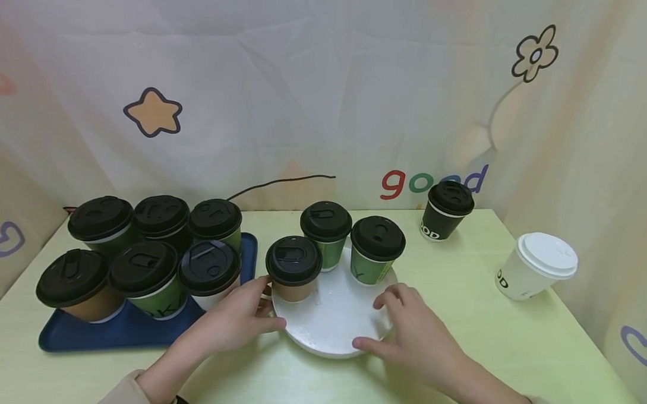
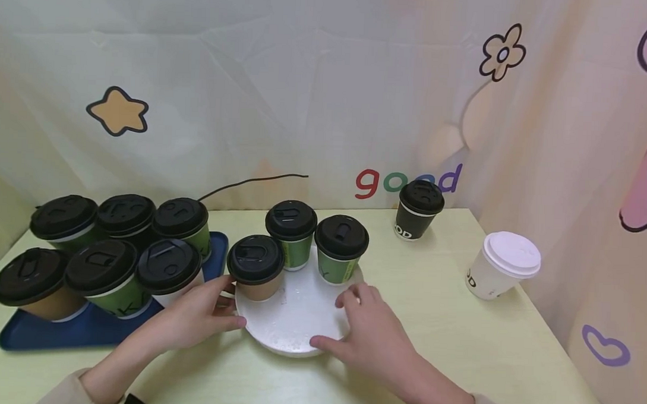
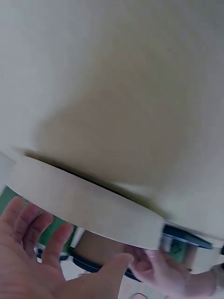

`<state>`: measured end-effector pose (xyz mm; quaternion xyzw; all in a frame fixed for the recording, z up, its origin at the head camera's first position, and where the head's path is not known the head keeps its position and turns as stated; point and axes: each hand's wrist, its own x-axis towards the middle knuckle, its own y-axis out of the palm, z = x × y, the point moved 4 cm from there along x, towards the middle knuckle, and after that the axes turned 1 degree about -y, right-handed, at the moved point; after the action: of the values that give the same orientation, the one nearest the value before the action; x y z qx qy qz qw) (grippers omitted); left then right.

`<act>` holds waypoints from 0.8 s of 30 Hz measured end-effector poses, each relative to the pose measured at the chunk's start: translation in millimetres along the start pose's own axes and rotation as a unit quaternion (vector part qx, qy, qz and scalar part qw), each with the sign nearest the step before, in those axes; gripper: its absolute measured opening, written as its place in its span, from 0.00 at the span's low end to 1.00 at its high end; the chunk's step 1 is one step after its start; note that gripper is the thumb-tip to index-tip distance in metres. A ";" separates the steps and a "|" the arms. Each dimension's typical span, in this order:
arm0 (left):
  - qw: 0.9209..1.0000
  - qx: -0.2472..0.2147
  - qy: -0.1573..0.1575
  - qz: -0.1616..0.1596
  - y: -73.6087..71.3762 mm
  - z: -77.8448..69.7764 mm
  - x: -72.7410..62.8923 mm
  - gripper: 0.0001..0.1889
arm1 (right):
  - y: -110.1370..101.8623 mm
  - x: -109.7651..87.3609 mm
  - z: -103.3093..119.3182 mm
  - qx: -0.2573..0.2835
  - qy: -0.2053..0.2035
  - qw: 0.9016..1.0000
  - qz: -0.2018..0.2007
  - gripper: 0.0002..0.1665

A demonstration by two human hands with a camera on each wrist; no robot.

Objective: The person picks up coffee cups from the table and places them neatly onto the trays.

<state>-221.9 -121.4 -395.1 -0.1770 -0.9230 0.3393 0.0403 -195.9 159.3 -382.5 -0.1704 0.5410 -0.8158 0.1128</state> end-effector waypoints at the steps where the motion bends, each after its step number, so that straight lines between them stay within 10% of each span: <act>1: 1.000 -0.001 0.001 0.000 0.1 0.0 -0.2 0.33 | 1.9 -2.2 5.1 -0.018 -0.029 0.999 -0.001 0.36; 6: 1.000 -0.006 0.005 0.000 0.2 -0.5 -1.3 0.33 | 7.6 -9.2 13.1 -0.057 -0.103 0.993 0.000 0.20; 24: 0.999 -0.012 0.041 0.005 -0.3 -0.6 -1.8 0.33 | -6.3 -4.6 -31.6 0.036 -0.075 0.996 0.040 0.21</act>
<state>-220.2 -121.9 -394.3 -0.1960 -0.9236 0.3209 0.0741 -204.4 190.1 -388.7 -0.2052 0.5080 -0.8144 0.1913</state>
